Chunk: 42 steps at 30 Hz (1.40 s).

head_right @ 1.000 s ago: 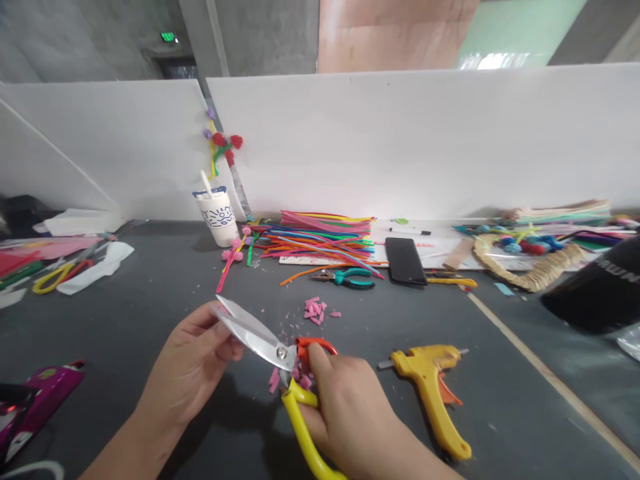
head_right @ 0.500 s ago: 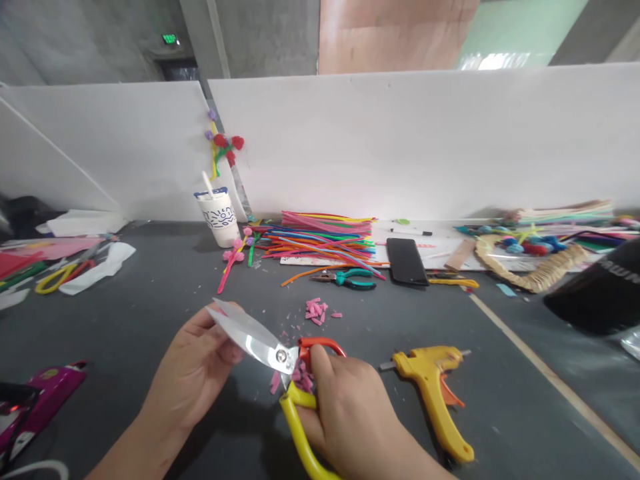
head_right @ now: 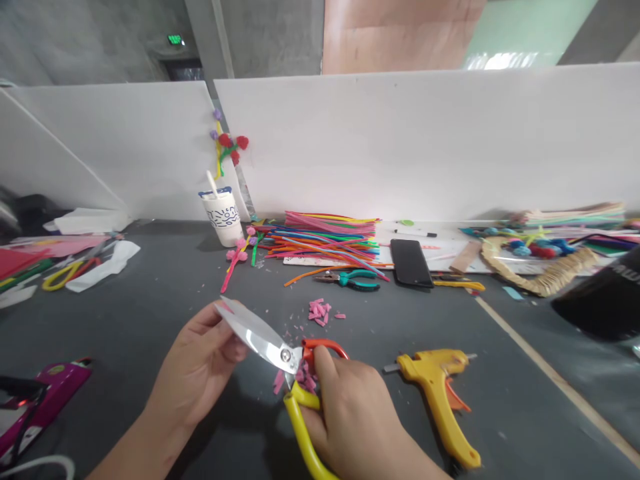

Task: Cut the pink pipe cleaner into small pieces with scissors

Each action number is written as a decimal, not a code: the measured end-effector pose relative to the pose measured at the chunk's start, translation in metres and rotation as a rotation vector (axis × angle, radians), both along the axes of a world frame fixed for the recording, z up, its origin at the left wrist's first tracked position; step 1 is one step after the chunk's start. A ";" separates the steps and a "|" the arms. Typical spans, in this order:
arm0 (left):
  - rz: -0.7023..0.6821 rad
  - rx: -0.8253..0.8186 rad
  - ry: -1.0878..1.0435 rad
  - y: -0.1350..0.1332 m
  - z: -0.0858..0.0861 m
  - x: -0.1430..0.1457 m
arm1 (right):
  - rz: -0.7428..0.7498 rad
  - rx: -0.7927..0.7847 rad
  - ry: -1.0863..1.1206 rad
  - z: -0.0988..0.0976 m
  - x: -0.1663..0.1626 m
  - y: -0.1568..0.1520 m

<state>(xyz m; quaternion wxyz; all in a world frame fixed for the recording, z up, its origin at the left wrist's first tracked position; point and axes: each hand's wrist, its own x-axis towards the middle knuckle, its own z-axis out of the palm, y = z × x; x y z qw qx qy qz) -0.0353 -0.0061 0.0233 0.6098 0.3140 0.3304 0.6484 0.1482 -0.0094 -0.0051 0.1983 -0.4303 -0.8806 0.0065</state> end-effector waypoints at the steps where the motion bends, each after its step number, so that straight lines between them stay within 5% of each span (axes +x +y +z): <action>1: -0.001 0.001 -0.006 0.000 0.000 0.000 | 0.000 0.000 -0.004 0.000 0.000 0.000; 25: -0.005 -0.003 0.008 0.001 -0.001 -0.001 | -0.025 0.020 -0.029 -0.003 0.001 0.001; 33: 0.035 0.022 0.203 0.000 -0.002 0.001 | -0.055 -0.534 0.313 0.004 -0.001 0.003; 42: -0.042 -0.048 0.606 0.002 -0.007 0.007 | -0.162 -0.877 0.754 0.019 -0.006 0.013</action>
